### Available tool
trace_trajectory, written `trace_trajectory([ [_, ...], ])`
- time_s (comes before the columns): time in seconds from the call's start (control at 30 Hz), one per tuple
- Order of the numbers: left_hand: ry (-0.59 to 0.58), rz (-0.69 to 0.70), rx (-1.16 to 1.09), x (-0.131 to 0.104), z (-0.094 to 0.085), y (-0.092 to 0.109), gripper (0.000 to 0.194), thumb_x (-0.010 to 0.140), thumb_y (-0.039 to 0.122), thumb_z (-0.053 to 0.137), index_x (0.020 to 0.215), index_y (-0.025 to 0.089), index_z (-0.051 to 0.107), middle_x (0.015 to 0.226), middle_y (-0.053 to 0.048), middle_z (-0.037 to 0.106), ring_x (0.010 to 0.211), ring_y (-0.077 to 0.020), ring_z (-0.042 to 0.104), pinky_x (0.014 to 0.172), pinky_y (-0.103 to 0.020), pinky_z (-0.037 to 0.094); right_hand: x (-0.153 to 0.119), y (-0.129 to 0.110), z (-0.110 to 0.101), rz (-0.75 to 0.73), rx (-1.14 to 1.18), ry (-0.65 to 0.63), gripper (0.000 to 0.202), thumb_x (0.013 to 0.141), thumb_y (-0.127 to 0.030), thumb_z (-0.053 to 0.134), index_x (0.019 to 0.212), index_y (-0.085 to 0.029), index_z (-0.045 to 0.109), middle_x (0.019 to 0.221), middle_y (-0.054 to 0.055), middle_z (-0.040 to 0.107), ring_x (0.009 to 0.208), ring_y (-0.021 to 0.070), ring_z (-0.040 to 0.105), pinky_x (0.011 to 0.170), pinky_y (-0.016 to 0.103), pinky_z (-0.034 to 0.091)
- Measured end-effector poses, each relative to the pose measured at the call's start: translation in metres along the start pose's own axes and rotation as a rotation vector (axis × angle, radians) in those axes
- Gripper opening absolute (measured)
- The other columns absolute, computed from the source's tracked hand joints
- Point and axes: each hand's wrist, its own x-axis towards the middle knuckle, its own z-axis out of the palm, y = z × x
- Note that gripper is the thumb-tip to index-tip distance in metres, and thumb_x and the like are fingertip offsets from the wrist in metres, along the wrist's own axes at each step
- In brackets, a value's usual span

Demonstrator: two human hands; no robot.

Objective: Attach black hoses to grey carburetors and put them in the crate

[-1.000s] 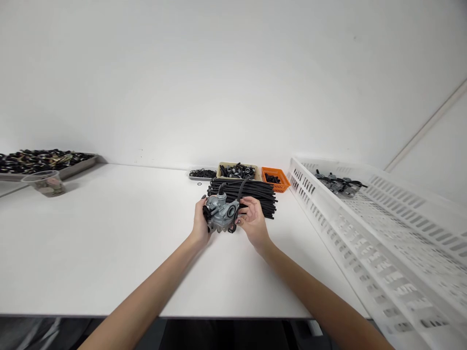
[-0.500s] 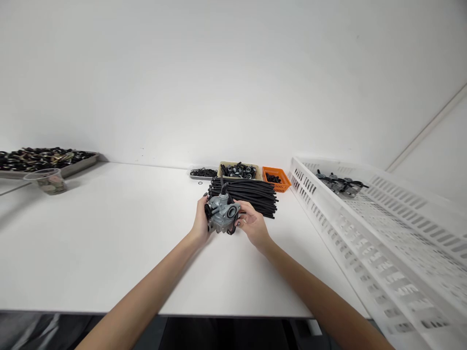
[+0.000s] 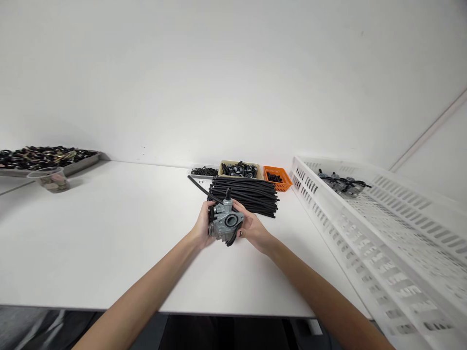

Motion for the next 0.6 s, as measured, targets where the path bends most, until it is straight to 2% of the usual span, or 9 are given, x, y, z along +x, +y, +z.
trace_trajectory([
  [0.1, -0.031, -0.063, -0.022, -0.001, 0.0006, 0.0006, 0.031, 0.072, 0.046, 0.054, 0.066, 0.015, 0.059, 0.053, -0.002, 0.061, 0.044, -0.0165, 0.056, 0.042, -0.027, 0.045, -0.0011, -0.0047, -0.0007, 0.01, -0.004, -0.015, 0.077, 0.053, -0.045, 0.084, 0.124, -0.035, 0.055, 0.152, 0.001, 0.02, 0.135, 0.0295, 0.029, 0.104, 0.045, 0.037],
  [0.2, -0.067, -0.061, -0.048, -0.0018, 0.0013, 0.0006, 0.032, 0.071, 0.046, 0.055, 0.069, 0.015, 0.061, 0.057, -0.004, 0.063, 0.049, -0.0176, 0.058, 0.045, -0.027, 0.046, -0.0016, -0.0083, -0.0031, 0.011, -0.036, -0.038, 0.076, 0.053, -0.045, 0.084, 0.124, -0.034, 0.056, 0.152, 0.001, 0.019, 0.136, 0.0303, 0.026, 0.104, 0.046, 0.037],
  [0.43, -0.208, -0.066, -0.05, 0.0007, -0.0052, -0.0007, 0.027, 0.07, 0.037, 0.057, 0.076, 0.012, 0.064, 0.065, -0.007, 0.067, 0.055, -0.0202, 0.062, 0.05, -0.03, 0.049, -0.0006, -0.0065, -0.006, -0.012, -0.002, -0.066, 0.078, 0.054, -0.048, 0.083, 0.125, -0.034, 0.054, 0.148, 0.003, 0.029, 0.137, 0.03, 0.026, 0.109, 0.047, 0.028],
  [0.6, -0.266, -0.045, -0.038, 0.0019, -0.0074, 0.0012, 0.027, 0.068, 0.036, 0.058, 0.078, 0.011, 0.065, 0.064, -0.008, 0.067, 0.055, -0.0209, 0.063, 0.052, -0.031, 0.051, -0.0002, -0.0005, -0.0075, -0.028, 0.011, -0.031, 0.073, 0.058, -0.051, 0.079, 0.125, -0.034, 0.055, 0.148, 0.003, 0.03, 0.137, 0.0288, 0.026, 0.107, 0.045, 0.033],
])
